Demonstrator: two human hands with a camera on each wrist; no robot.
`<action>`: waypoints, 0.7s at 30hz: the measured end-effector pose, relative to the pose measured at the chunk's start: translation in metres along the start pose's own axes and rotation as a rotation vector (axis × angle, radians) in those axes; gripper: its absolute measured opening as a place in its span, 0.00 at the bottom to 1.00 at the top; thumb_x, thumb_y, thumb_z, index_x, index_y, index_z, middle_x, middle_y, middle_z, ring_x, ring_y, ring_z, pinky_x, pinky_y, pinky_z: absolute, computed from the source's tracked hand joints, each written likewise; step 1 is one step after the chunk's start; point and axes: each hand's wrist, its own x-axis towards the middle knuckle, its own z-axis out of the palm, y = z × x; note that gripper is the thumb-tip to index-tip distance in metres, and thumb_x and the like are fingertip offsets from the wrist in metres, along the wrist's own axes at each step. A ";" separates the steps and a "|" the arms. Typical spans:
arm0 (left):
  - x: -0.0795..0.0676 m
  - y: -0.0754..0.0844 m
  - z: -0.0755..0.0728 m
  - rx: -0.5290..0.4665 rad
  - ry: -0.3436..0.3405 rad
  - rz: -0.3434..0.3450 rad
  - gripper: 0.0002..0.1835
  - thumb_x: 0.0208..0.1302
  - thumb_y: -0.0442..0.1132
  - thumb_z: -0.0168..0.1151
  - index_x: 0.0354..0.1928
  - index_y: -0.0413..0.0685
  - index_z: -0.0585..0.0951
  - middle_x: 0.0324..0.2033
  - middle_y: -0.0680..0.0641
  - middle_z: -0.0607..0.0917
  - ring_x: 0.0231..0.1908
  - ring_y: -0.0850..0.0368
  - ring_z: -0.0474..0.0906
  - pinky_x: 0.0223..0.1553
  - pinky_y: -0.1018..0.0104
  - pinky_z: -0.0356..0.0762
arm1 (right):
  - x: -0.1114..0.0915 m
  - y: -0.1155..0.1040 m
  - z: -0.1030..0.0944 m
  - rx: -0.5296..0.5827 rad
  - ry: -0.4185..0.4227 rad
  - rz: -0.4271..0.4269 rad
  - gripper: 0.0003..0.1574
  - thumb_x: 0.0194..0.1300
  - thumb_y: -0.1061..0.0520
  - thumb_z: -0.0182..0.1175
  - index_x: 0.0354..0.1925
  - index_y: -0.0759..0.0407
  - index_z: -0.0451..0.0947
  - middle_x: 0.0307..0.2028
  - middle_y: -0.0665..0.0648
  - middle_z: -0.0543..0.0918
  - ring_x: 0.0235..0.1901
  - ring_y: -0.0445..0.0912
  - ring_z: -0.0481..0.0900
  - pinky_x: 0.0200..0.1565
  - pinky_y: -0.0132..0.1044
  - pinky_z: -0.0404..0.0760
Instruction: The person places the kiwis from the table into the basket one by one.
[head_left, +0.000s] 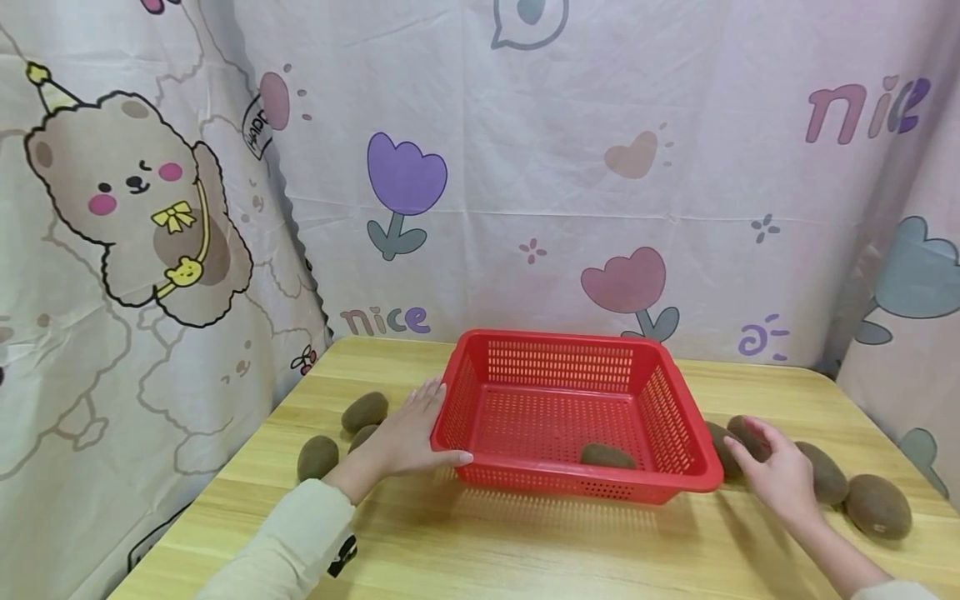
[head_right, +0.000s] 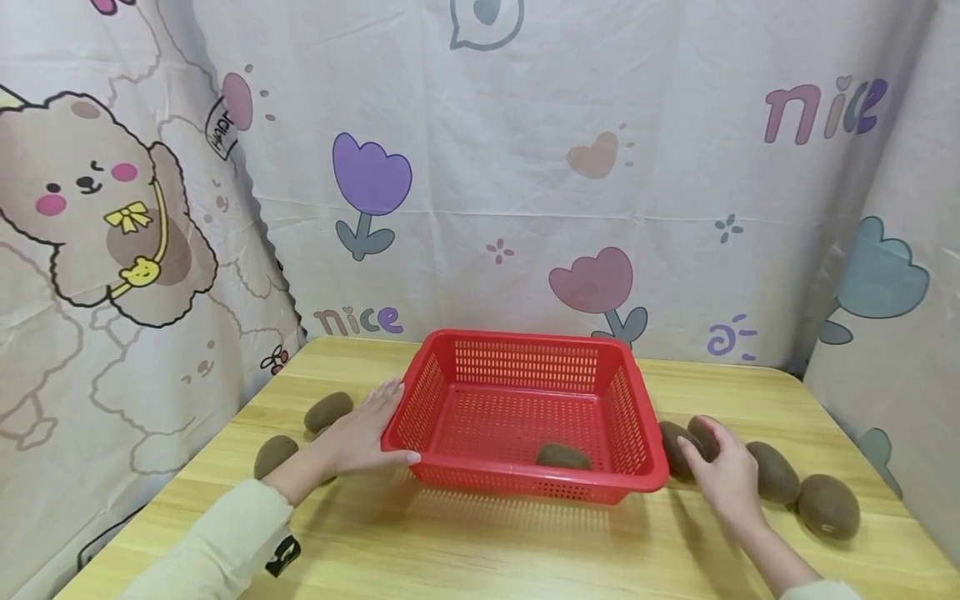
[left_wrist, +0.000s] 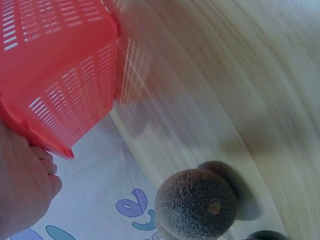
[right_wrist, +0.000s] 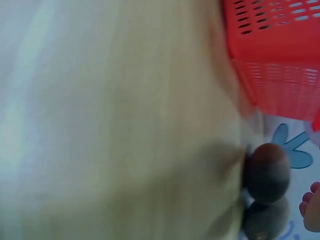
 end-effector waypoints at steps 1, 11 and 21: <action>0.000 0.000 0.000 0.001 -0.001 -0.001 0.60 0.46 0.73 0.57 0.72 0.40 0.48 0.72 0.42 0.52 0.72 0.45 0.44 0.69 0.44 0.51 | -0.001 0.002 0.001 -0.004 -0.010 0.001 0.28 0.60 0.54 0.61 0.53 0.72 0.71 0.50 0.75 0.76 0.48 0.67 0.74 0.42 0.43 0.72; 0.000 0.002 0.000 0.006 -0.008 -0.011 0.60 0.46 0.72 0.57 0.71 0.39 0.49 0.72 0.42 0.52 0.72 0.45 0.44 0.69 0.45 0.51 | -0.005 0.019 0.015 -0.027 0.009 -0.061 0.29 0.53 0.60 0.65 0.50 0.76 0.72 0.47 0.78 0.75 0.47 0.69 0.73 0.45 0.57 0.70; 0.000 0.001 -0.001 0.006 -0.001 -0.005 0.58 0.48 0.70 0.58 0.71 0.39 0.49 0.72 0.42 0.52 0.72 0.45 0.44 0.69 0.45 0.50 | -0.003 0.021 0.025 -0.074 0.027 -0.194 0.32 0.42 0.68 0.68 0.47 0.80 0.72 0.43 0.79 0.74 0.45 0.71 0.71 0.45 0.61 0.68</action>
